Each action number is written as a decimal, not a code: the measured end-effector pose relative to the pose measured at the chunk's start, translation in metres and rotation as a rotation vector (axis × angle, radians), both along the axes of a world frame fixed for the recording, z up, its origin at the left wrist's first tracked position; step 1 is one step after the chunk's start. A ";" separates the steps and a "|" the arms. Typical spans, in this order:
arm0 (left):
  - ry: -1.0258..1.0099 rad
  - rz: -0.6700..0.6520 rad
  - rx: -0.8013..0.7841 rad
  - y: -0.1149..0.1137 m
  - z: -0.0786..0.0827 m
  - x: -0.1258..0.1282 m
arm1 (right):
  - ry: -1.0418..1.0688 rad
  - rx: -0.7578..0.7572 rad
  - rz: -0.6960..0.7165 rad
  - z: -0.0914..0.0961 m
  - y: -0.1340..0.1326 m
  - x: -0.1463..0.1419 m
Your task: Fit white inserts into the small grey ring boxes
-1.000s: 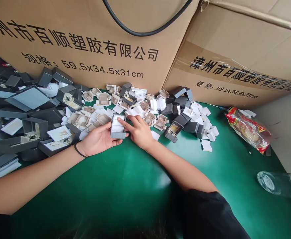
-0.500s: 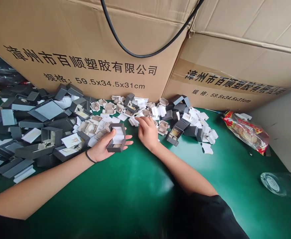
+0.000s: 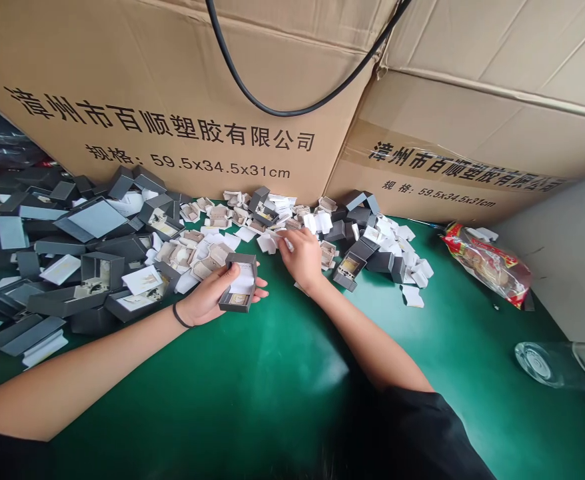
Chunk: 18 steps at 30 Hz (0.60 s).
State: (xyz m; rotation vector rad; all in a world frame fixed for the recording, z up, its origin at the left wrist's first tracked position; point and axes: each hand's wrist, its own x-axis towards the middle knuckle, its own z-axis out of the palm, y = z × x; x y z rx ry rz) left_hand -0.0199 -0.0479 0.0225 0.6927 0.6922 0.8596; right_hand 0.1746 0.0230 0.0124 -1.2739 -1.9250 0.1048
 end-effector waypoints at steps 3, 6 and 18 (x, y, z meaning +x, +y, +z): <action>-0.024 0.037 -0.011 0.003 0.000 -0.001 | 0.243 -0.042 -0.120 0.009 0.005 0.008; -0.057 0.091 -0.030 0.006 -0.002 -0.001 | 0.361 -0.171 0.026 0.012 0.005 0.008; -0.050 0.089 -0.066 0.005 -0.002 0.000 | -0.354 -0.062 0.045 -0.013 -0.003 -0.011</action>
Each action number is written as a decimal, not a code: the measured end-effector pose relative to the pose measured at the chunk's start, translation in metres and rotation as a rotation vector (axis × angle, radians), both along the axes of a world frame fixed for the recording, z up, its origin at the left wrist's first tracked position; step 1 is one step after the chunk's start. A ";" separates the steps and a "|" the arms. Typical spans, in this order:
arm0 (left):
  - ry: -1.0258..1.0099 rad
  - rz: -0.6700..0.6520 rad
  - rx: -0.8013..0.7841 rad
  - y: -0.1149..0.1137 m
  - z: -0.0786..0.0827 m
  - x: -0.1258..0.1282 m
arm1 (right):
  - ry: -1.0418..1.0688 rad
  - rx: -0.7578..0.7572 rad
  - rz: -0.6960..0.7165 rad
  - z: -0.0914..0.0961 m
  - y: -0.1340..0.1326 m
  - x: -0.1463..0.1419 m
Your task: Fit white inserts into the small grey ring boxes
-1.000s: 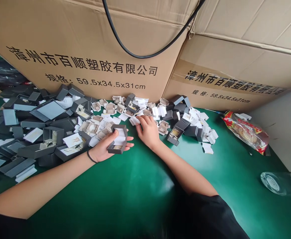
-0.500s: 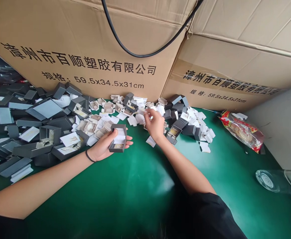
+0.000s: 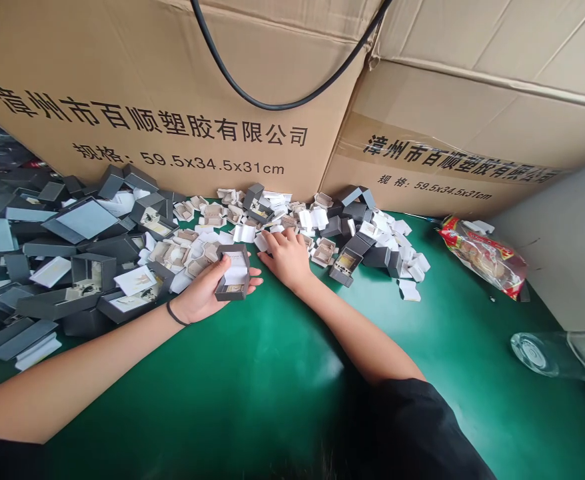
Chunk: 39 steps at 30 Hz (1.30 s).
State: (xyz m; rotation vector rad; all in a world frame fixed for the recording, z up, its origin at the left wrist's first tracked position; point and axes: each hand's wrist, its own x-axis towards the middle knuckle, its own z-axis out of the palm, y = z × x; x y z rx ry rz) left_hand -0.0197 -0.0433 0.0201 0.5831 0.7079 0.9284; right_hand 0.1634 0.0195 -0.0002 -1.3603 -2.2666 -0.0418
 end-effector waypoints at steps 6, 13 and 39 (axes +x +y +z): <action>-0.054 0.005 -0.068 0.006 -0.002 -0.006 | 0.491 -0.107 -0.014 0.006 0.002 0.009; -0.185 0.043 -0.060 0.013 -0.001 -0.014 | 1.333 -0.720 0.151 0.009 -0.012 0.001; -0.167 0.124 -0.079 0.015 -0.006 -0.010 | 1.421 -1.026 0.326 -0.001 -0.013 -0.005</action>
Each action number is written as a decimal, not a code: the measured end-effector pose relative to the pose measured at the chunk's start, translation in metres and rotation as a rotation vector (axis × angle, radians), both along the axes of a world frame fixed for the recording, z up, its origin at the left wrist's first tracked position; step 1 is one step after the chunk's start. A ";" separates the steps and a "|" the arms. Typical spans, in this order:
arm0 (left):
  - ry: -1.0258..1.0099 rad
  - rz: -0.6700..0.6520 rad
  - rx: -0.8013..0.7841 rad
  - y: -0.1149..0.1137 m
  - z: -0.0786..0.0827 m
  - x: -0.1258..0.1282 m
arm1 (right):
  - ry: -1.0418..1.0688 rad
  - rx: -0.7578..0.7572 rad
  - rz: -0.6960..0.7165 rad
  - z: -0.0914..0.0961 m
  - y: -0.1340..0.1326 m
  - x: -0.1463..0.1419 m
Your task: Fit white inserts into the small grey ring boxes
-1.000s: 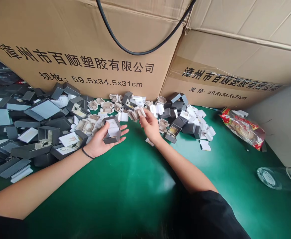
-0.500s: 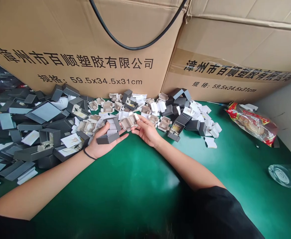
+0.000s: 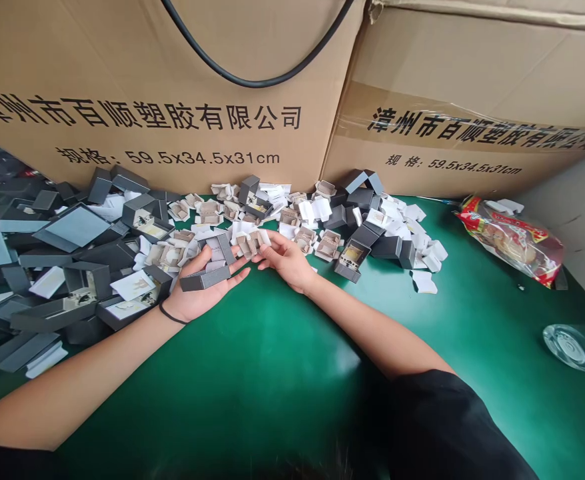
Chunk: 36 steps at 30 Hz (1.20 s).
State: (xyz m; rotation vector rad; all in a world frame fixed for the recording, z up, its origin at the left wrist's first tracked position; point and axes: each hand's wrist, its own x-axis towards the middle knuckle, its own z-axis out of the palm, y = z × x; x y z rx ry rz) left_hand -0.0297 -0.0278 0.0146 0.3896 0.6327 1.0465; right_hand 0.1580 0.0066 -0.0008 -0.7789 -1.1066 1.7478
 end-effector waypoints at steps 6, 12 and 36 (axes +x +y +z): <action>-0.024 0.009 0.013 -0.001 0.001 0.000 | -0.206 0.141 -0.049 0.003 -0.005 -0.006; -0.020 0.002 -0.004 0.001 0.003 0.000 | -0.429 0.279 -0.081 -0.004 -0.009 -0.004; 0.049 0.018 0.005 0.000 0.006 0.003 | -0.536 0.467 -0.126 -0.003 -0.009 0.000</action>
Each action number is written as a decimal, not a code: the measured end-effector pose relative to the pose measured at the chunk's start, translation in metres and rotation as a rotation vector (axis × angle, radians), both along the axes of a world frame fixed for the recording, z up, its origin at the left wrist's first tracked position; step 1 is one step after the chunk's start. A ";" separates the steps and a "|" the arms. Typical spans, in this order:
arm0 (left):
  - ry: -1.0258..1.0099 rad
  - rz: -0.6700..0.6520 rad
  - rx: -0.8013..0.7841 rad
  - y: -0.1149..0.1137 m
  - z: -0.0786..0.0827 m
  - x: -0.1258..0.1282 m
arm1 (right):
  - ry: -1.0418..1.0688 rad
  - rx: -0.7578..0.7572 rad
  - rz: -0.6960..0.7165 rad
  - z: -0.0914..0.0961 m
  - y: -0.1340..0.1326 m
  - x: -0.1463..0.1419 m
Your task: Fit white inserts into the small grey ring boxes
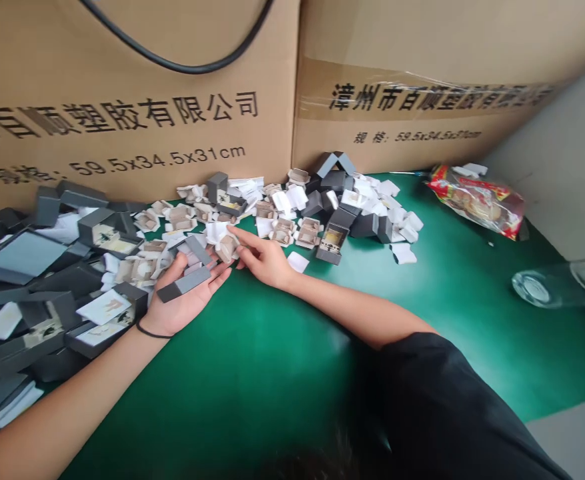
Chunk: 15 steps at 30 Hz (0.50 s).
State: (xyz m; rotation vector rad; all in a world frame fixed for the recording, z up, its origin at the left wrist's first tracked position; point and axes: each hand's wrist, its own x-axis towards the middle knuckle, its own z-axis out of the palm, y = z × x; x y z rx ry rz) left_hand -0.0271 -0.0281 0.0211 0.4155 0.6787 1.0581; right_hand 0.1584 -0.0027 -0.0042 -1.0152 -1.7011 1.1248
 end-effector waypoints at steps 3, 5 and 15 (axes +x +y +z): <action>0.023 0.005 -0.013 -0.001 0.004 0.003 | 0.028 -0.007 0.015 0.004 -0.002 0.002; -0.002 -0.031 -0.035 -0.002 0.005 0.005 | 0.037 -0.048 -0.007 0.005 -0.005 0.003; 0.001 -0.019 0.004 0.001 -0.001 0.002 | -0.019 0.011 -0.053 0.000 0.000 0.000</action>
